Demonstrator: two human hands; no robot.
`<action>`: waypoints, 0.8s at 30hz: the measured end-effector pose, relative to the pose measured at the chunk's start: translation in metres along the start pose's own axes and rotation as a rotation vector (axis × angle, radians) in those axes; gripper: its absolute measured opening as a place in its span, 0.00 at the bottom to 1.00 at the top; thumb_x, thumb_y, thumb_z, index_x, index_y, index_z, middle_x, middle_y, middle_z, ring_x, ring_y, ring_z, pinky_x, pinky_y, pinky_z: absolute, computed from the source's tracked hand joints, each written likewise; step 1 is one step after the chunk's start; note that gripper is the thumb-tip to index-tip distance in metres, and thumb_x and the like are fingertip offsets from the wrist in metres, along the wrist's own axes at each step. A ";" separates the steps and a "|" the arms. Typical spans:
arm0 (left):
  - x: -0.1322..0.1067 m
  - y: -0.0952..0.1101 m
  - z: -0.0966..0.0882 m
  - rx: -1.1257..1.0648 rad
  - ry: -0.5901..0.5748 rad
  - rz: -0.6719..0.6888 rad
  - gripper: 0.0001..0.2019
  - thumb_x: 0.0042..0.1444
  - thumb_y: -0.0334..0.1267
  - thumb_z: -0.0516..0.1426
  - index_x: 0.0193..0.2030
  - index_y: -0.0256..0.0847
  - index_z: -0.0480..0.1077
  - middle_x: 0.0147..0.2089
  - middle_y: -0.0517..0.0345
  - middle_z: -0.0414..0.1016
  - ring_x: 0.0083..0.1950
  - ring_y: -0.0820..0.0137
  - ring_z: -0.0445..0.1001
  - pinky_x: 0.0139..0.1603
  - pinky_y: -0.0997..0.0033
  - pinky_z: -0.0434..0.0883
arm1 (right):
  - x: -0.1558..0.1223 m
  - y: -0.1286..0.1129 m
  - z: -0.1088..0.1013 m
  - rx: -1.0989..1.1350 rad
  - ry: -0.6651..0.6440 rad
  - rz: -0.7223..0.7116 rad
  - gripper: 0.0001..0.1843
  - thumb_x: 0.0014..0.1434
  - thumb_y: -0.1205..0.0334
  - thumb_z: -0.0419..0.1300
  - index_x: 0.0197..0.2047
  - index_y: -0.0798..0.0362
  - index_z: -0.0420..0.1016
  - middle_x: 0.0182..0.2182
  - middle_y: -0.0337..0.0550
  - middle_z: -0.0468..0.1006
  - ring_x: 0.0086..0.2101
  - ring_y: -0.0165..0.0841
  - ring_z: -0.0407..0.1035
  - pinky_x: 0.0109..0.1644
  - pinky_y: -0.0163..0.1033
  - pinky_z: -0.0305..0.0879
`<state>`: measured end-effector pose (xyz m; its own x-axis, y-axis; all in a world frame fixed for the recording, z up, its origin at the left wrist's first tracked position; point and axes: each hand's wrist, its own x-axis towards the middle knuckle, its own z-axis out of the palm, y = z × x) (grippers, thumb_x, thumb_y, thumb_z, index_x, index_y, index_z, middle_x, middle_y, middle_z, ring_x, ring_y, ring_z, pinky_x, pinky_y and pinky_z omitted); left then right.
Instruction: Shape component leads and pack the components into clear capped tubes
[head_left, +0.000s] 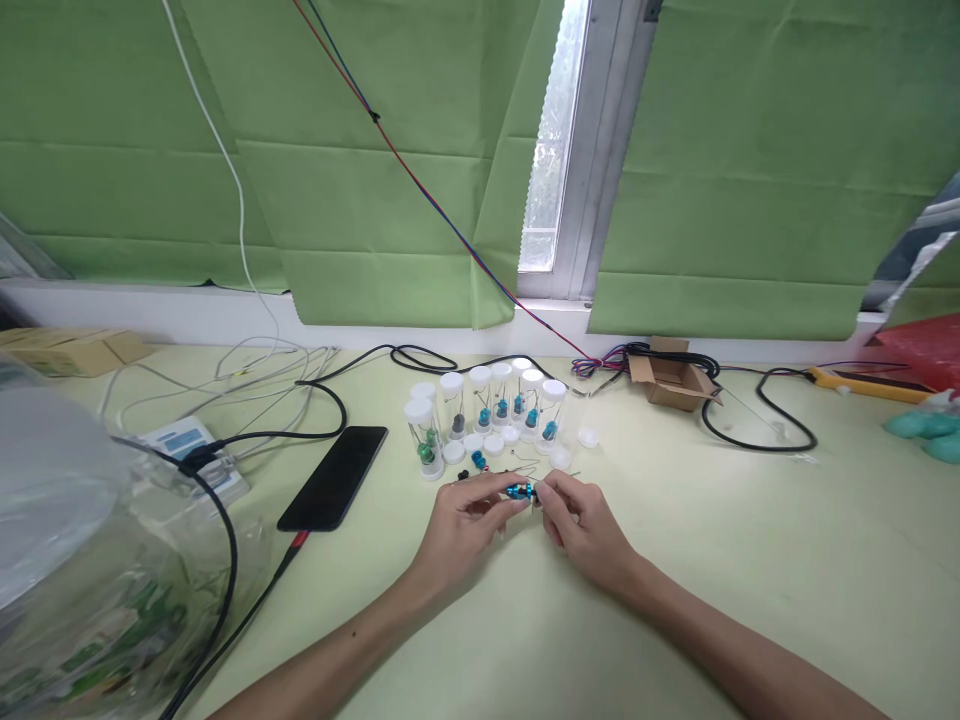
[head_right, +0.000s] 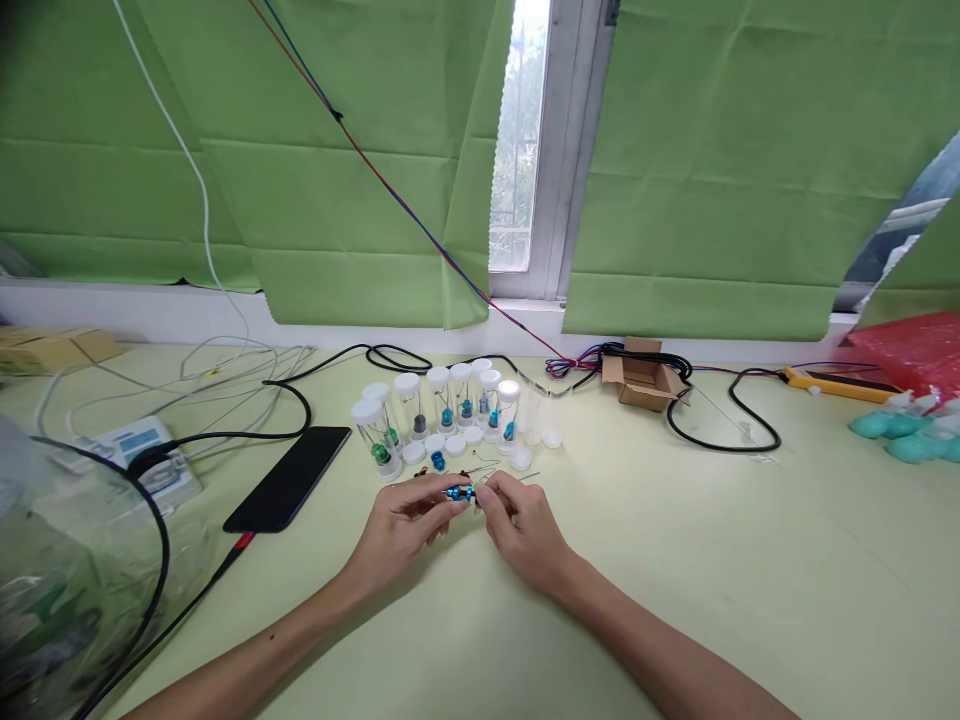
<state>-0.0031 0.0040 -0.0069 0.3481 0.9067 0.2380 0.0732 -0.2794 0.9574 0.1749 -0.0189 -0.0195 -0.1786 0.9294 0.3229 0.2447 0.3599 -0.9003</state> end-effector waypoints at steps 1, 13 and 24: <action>0.000 0.000 0.000 0.012 -0.006 0.007 0.09 0.55 0.37 0.62 0.42 0.43 0.80 0.34 0.56 0.78 0.25 0.76 0.66 0.24 0.77 0.66 | 0.000 0.000 0.000 -0.003 0.005 -0.001 0.19 0.68 0.52 0.47 0.27 0.51 0.59 0.15 0.31 0.60 0.17 0.26 0.52 0.23 0.34 0.51; 0.000 0.001 0.001 0.034 -0.012 0.022 0.09 0.55 0.36 0.61 0.42 0.43 0.80 0.35 0.56 0.78 0.26 0.75 0.67 0.24 0.78 0.66 | 0.002 0.001 0.002 -0.068 0.047 0.009 0.23 0.69 0.51 0.45 0.24 0.52 0.62 0.14 0.31 0.57 0.17 0.27 0.52 0.24 0.35 0.52; 0.001 0.005 0.001 -0.073 0.034 -0.038 0.08 0.54 0.37 0.62 0.40 0.43 0.80 0.33 0.58 0.77 0.23 0.78 0.64 0.24 0.78 0.65 | -0.001 -0.001 0.000 -0.017 -0.016 0.009 0.12 0.67 0.53 0.49 0.44 0.53 0.64 0.16 0.27 0.58 0.18 0.27 0.50 0.23 0.34 0.47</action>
<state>-0.0018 0.0029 -0.0021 0.3146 0.9268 0.2052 0.0167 -0.2216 0.9750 0.1744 -0.0204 -0.0192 -0.1920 0.9312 0.3098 0.2622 0.3529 -0.8982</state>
